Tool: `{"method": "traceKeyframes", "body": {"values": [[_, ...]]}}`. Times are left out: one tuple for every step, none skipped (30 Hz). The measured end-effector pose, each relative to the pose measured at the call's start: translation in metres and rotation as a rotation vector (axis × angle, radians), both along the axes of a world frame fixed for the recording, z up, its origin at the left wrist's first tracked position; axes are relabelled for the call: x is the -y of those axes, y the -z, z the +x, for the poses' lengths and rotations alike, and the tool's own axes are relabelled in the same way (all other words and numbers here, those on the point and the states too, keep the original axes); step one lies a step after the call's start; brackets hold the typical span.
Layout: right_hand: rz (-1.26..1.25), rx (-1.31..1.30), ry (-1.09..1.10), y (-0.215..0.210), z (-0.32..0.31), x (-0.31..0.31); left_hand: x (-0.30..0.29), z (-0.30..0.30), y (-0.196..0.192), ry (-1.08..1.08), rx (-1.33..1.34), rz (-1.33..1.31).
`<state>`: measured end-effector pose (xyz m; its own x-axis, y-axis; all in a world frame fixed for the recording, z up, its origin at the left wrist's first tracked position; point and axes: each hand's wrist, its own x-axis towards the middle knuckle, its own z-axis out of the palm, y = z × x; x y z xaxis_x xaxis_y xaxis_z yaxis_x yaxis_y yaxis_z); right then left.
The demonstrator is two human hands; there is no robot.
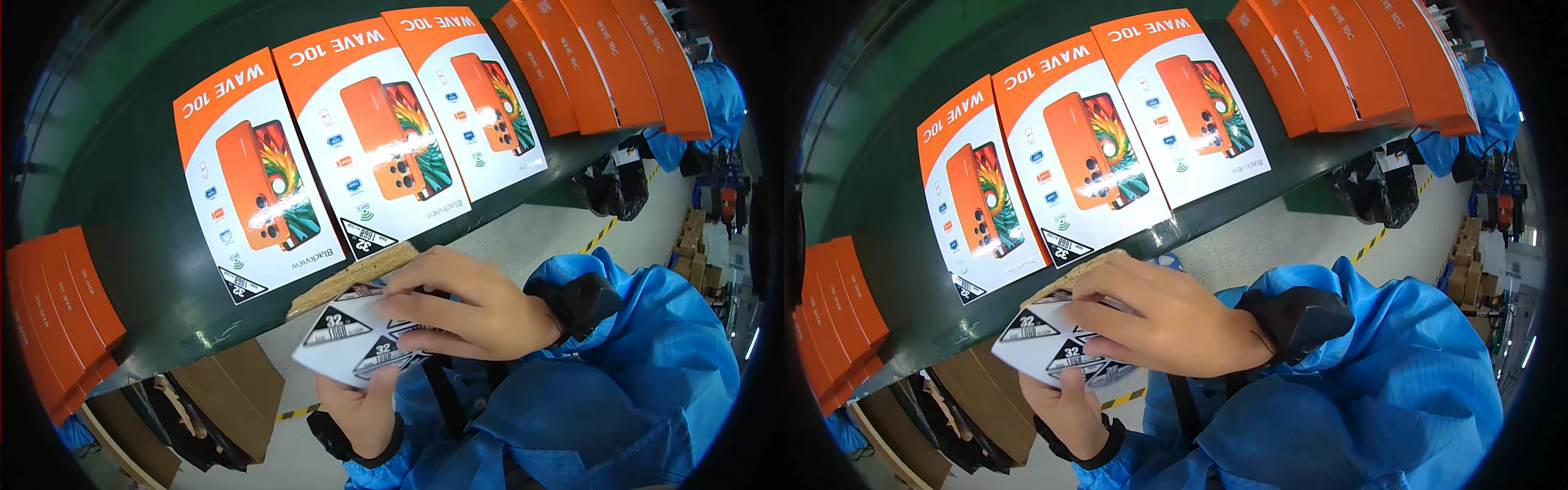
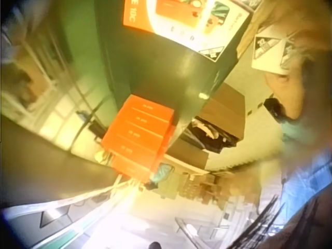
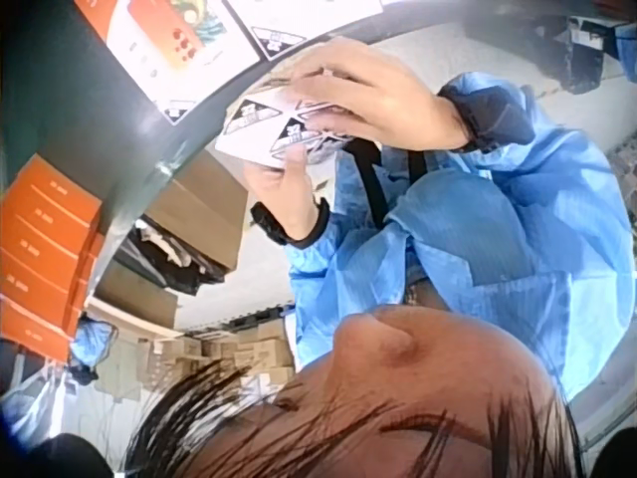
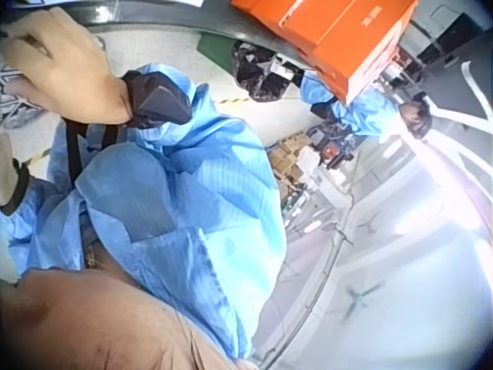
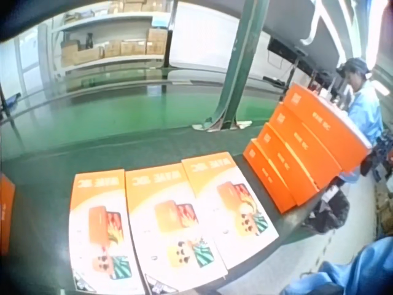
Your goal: The recorder is peeling and applying small labels to boxes on an assembly line.
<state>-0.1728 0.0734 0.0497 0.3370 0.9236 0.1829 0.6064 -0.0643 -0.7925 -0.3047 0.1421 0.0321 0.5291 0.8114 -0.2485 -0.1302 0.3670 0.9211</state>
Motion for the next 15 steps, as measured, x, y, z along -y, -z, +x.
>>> {"method": "traceKeyframes", "body": {"values": [[0.0,-0.001,0.003,0.0,-0.001,0.001,-0.001,-0.002,-0.001,0.021,-0.119,0.004],[0.007,0.043,0.004,0.001,-0.002,0.003,-0.001,-0.003,-0.002,0.042,-0.237,0.008],[0.013,0.087,0.002,0.001,-0.003,0.004,-0.001,-0.004,-0.003,0.043,-0.238,0.008],[0.012,0.087,0.004,0.001,-0.005,0.003,-0.001,-0.004,-0.003,0.05,-0.273,0.074],[-0.002,0.086,0.003,0.001,-0.006,0.003,0.0,-0.005,-0.004,0.056,-0.307,0.141],[-0.016,0.085,0.002,0.002,-0.008,0.002,0.0,-0.004,-0.005,0.058,-0.307,0.14],[-0.017,0.086,0.004,0.002,-0.011,0.002,0.002,-0.002,-0.007,0.038,-0.324,0.137],[-0.028,0.154,0.013,0.001,-0.014,0.001,0.003,0.0,-0.009,0.018,-0.341,0.135],[-0.038,0.22,0.021,0.002,-0.016,0.002,0.004,0.001,-0.009,0.018,-0.343,0.134],[-0.039,0.218,0.022,0.003,-0.017,0.002,0.006,0.003,-0.008,0.032,-0.357,0.191],[-0.044,0.226,0.023,0.004,-0.018,0.002,0.007,0.003,-0.008,0.047,-0.371,0.248],[-0.049,0.233,0.022,0.005,-0.019,0.002,0.007,0.002,-0.007,0.047,-0.371,0.248],[-0.049,0.233,0.023,0.007,-0.019,0.003,0.008,0.001,-0.004,0.024,-0.382,0.266],[-0.011,0.251,0.031,0.01,-0.02,0.003,0.008,0.001,-0.003,0.002,-0.393,0.285],[0.029,0.267,0.038,0.011,-0.019,0.003,0.008,0.003,-0.004,0.003,-0.393,0.286]]}}
